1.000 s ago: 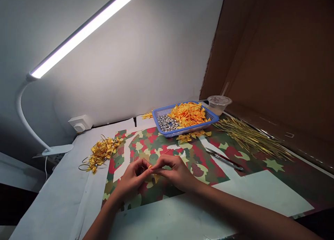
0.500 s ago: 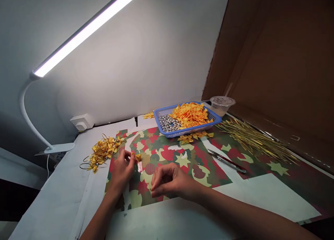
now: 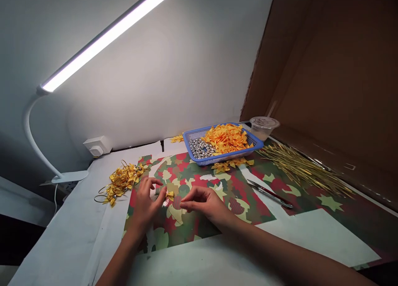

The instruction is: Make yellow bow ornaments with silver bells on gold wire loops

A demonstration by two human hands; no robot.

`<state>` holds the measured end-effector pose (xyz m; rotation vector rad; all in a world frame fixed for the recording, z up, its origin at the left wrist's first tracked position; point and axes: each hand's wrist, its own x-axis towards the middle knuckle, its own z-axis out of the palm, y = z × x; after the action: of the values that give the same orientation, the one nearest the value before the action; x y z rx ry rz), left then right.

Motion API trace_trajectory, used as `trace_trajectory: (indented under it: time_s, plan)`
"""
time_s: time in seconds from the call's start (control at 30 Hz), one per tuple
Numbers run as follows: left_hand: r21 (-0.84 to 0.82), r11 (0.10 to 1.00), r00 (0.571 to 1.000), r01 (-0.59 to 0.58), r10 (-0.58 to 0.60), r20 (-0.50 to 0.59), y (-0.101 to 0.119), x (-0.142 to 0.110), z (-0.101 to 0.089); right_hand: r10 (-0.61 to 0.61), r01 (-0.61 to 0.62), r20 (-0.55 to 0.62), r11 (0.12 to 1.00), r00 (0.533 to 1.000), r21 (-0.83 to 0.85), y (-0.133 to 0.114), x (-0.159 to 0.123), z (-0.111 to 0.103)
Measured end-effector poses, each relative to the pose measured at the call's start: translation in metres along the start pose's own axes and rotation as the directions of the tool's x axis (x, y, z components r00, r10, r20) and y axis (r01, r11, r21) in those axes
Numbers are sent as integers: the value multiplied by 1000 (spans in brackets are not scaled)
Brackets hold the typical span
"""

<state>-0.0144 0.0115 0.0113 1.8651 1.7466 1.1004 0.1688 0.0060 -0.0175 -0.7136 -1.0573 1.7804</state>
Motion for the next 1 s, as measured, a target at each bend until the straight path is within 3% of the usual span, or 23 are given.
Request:
trace_trajectory:
  time_s: [0.07,0.13,0.2,0.47,0.67,0.83,1.0]
  plan:
    - [-80,996,990,-27,38,138,10,-4,-2,-44,43,-50,999,998,-21,-1,3,-3]
    - [-158,987,953,-20,67,297,17,-8,-2,-87,83,-83,996,993,-40,-2,5,-5]
    - [-209,978,919,7,76,386,20,-12,-1,-118,113,-98,992,988,-53,-3,5,-6]
    - [-319,941,904,112,37,426,13,-16,3,-172,161,-70,977,983,-137,-1,3,-2]
    - [-414,895,916,167,15,402,15,-14,3,-258,229,-47,916,965,-328,-9,4,1]
    - [-489,845,948,217,-62,313,10,-12,3,-346,256,-17,727,938,-637,-57,35,-23]
    - [-514,822,952,244,-102,290,5,-11,4,-200,86,-5,445,980,-891,-87,93,-55]
